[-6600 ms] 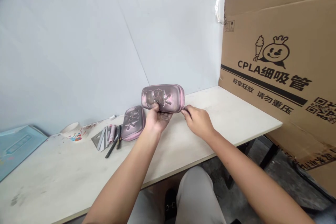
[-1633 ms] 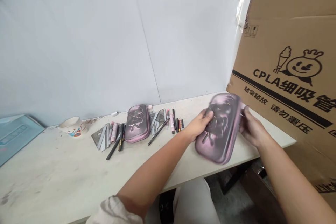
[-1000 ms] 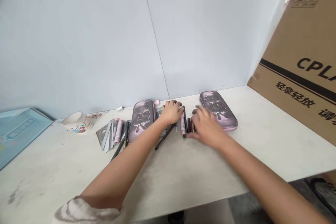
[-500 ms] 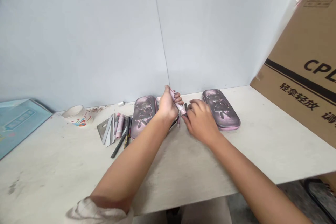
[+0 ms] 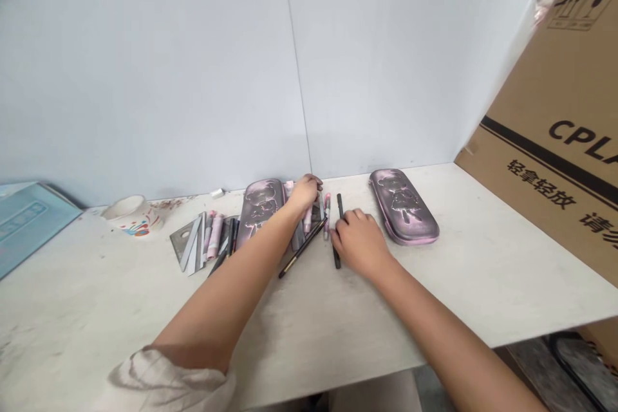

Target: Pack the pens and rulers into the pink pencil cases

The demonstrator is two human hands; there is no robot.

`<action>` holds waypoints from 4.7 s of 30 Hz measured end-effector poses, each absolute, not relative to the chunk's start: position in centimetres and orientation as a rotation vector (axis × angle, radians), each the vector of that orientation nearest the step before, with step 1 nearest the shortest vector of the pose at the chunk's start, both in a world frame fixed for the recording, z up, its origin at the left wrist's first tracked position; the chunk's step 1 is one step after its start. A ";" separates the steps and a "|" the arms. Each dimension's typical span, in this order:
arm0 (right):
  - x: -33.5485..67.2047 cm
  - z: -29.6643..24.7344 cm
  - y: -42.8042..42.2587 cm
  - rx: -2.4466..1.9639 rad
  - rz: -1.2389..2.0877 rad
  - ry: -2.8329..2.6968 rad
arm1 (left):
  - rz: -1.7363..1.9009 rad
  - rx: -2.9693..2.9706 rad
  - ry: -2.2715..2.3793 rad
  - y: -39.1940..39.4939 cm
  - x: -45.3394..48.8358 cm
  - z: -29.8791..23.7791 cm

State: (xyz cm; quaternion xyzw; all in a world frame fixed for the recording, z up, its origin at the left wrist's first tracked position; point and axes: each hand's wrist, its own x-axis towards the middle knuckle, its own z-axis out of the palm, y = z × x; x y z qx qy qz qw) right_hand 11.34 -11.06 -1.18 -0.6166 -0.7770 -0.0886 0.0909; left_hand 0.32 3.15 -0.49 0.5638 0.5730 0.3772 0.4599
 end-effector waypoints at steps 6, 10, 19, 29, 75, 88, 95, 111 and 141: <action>10.0 -1.0 -4.1 -2.028 -0.174 -2.229 | 0.667 1.803 1.435 2.5 0.2 -2.0; 9.7 -1.6 -2.1 -2.107 -0.097 -2.167 | 0.563 1.964 1.407 1.4 0.1 -1.9; 15.1 0.3 -5.3 -1.590 0.285 -1.853 | 0.401 2.846 1.145 -1.4 -1.4 0.7; 15.7 -0.6 -10.0 -1.508 0.612 -1.811 | 0.306 2.700 1.427 -7.6 -4.1 1.0; 14.8 -1.5 -10.7 -1.286 0.894 -1.595 | 0.543 2.714 1.680 -8.8 -5.3 -1.2; 15.0 -1.1 -11.0 -1.284 0.892 -1.578 | 0.606 2.772 1.642 -8.9 -5.4 -1.5; 15.2 -1.5 -10.5 -1.307 0.788 -1.537 | 0.602 2.676 1.582 -9.0 -4.5 -1.6; 16.9 -1.6 -10.6 -1.368 0.072 -1.702 | 0.684 2.819 1.625 -9.6 -3.5 -1.1; 15.3 -1.4 -11.3 -1.400 0.581 -1.707 | 0.801 2.609 1.425 -9.1 -4.7 -1.3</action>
